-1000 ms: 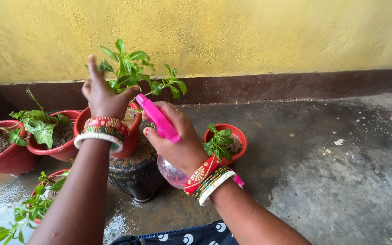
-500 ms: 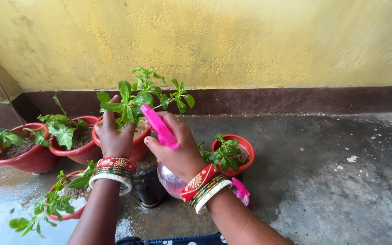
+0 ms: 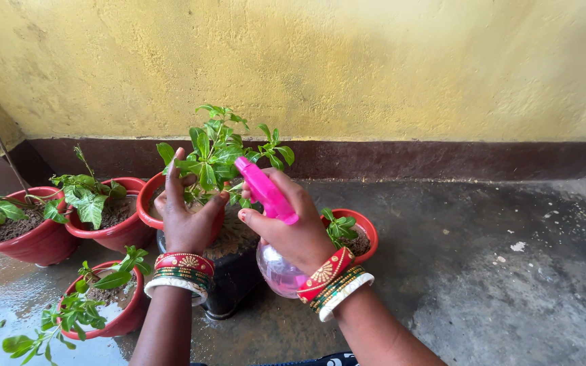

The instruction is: The person uses a spray bottle to apply water to the leaves and stems of several potted plants on the floor.

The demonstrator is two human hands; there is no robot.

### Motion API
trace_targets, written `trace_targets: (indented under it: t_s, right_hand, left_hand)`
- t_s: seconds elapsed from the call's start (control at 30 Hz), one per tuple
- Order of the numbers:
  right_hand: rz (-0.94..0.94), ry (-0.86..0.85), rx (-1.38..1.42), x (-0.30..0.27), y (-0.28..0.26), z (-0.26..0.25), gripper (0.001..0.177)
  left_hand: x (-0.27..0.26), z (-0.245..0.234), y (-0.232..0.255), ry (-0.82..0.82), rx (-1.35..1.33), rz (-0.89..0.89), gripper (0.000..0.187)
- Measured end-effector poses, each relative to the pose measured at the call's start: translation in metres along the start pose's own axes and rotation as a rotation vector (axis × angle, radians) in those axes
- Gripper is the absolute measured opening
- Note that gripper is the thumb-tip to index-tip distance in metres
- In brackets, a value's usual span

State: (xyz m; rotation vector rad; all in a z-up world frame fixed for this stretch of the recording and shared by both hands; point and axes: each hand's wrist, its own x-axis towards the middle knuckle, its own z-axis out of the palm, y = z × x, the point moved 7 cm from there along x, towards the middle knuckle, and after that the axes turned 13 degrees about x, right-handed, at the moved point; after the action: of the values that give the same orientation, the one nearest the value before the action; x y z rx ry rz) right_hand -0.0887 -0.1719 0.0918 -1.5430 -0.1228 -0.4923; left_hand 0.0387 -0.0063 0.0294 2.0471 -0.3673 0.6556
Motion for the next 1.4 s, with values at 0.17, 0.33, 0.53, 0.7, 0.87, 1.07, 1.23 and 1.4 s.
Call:
trace_targets:
  t_s: [0.17, 0.33, 0.53, 0.7, 0.87, 1.07, 1.23, 1.4]
  right_hand:
    - [-0.071, -0.019, -0.008, -0.002, -0.008, -0.001, 0.044]
    - [-0.001, -0.094, 0.002, -0.001, 0.009, -0.003, 0.041]
    - [-0.295, -0.209, -0.041, -0.001, 0.0, 0.004, 0.033]
    - [-0.034, -0.014, 0.014, 0.004, -0.006, -0.006, 0.046]
    - [-0.002, -0.063, -0.006, 0.005, -0.006, -0.004, 0.041]
    - [-0.15, -0.142, -0.056, 0.004, -0.007, 0.001, 0.028]
    - [-0.004, -0.019, 0.043, 0.009, -0.008, -0.009, 0.037]
    - [-0.117, -0.064, -0.15, 0.01, -0.001, -0.01, 0.024]
  left_hand:
    - [-0.004, -0.008, 0.026, 0.014, 0.086, 0.064, 0.117]
    - [-0.004, -0.006, 0.033, -0.001, 0.213, 0.138, 0.118]
    - [-0.003, -0.005, 0.031, -0.002, 0.266, 0.149, 0.113]
    - [-0.006, -0.014, 0.036, 0.145, 0.254, 0.296, 0.129]
    - [-0.007, -0.007, 0.03, 0.1, 0.376, 0.316, 0.12]
    - [-0.011, -0.003, 0.036, 0.0, 0.514, 0.352, 0.088]
    - [-0.01, -0.007, 0.041, 0.013, 0.535, 0.371, 0.085]
    - [-0.008, -0.011, 0.038, 0.038, 0.483, 0.368, 0.093]
